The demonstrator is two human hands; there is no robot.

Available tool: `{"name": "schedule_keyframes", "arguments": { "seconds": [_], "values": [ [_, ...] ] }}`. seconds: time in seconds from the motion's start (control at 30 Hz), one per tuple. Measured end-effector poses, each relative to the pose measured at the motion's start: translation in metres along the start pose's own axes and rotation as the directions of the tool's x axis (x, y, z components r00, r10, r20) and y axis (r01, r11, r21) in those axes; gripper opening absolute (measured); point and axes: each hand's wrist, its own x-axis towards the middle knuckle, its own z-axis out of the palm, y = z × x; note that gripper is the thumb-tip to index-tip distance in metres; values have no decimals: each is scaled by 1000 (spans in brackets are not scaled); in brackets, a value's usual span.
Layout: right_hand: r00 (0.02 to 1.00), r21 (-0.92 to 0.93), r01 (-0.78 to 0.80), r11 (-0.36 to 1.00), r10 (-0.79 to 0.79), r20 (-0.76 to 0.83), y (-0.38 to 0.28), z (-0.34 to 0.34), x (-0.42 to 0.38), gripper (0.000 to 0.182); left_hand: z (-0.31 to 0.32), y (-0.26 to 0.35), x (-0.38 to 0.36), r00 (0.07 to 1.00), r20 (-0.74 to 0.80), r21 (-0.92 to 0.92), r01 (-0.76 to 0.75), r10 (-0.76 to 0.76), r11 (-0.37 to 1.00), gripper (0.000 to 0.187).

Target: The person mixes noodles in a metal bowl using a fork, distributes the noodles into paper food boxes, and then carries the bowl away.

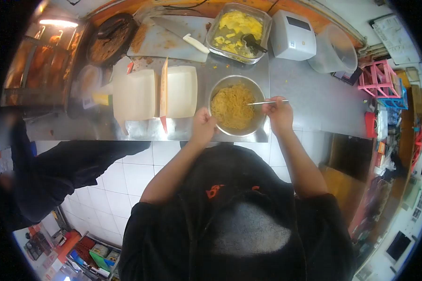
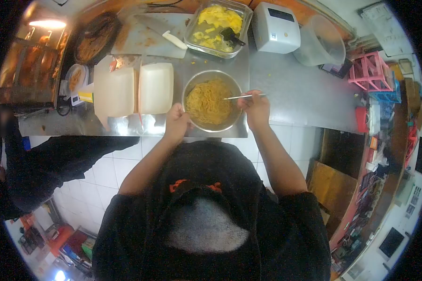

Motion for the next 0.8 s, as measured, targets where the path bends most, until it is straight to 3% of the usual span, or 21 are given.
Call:
{"name": "schedule_keyframes", "arguments": {
  "seconds": [0.07, 0.17, 0.27, 0.37, 0.43, 0.47, 0.5, 0.53, 0.57, 0.6, 0.63, 0.67, 0.7, 0.77, 0.8],
  "values": [
    [994, 255, -107, 961, 113, -8, 1, -12, 4, 20, -5, -6, 2, 1000, 15, -51, 23, -22, 998, 16],
    [981, 364, -178, 914, 193, -5, -5, -15, 2, 19, -10, -9, 3, 998, 14, -110, 61, -60, 992, 14],
    [974, 339, -168, 926, 208, -88, -9, -12, -3, 17, -20, -17, 5, 995, 58, -135, 84, -77, 987, 13],
    [994, 263, -100, 959, 109, -21, -3, -26, 1, 16, -27, -11, -1, 990, 32, -57, 136, -135, 989, 7],
    [999, 280, -51, 959, 45, 27, -8, -30, 1, 15, -31, 17, -19, 975, 9, 152, 220, -224, 964, 8],
    [999, 301, -38, 953, 28, 38, -12, -30, 0, 14, -39, 21, -28, 975, 9, 153, 218, -222, 964, 8],
    [999, 322, -27, 946, 11, 49, -19, -27, -2, 14, -51, 24, -38, 999, 32, 417, 21, -38, 909, 11],
    [998, 482, -52, 875, 54, 11, -35, -19, -7, 13, -61, 30, -48, 985, 105, 640, -171, 134, 749, 14],
    [995, 628, -68, 776, 102, -19, -48, -13, -11, 13, -69, 37, -61, 922, 107, 732, -326, 372, 599, 17],
    [991, 590, -56, 805, 115, -62, -56, -14, -11, 13, -74, 46, -69, 801, 139, 806, -434, 583, 404, 21],
    [991, 589, -55, 806, 114, -64, -64, -14, -12, 13, -79, 57, -65, 521, 201, 811, -563, 830, 157, 30],
    [998, 615, -45, 787, 64, -9, -74, -14, -15, 13, -87, 71, -64, 444, 207, 861, -505, 872, 53, 34],
    [999, 640, -37, 767, 11, 45, -85, -12, -19, 12, -84, 93, -62, 445, 204, 860, -507, 872, 57, 34],
    [997, 646, -26, 763, -29, 75, -106, -7, -27, 12, -79, 123, -52, 528, 230, 943, -328, 817, -53, 42],
    [990, 647, -14, 763, -79, 116, -115, -7, -28, 12, -80, 123, -47, 528, 225, 944, -326, 819, -49, 42]
  ]
}}
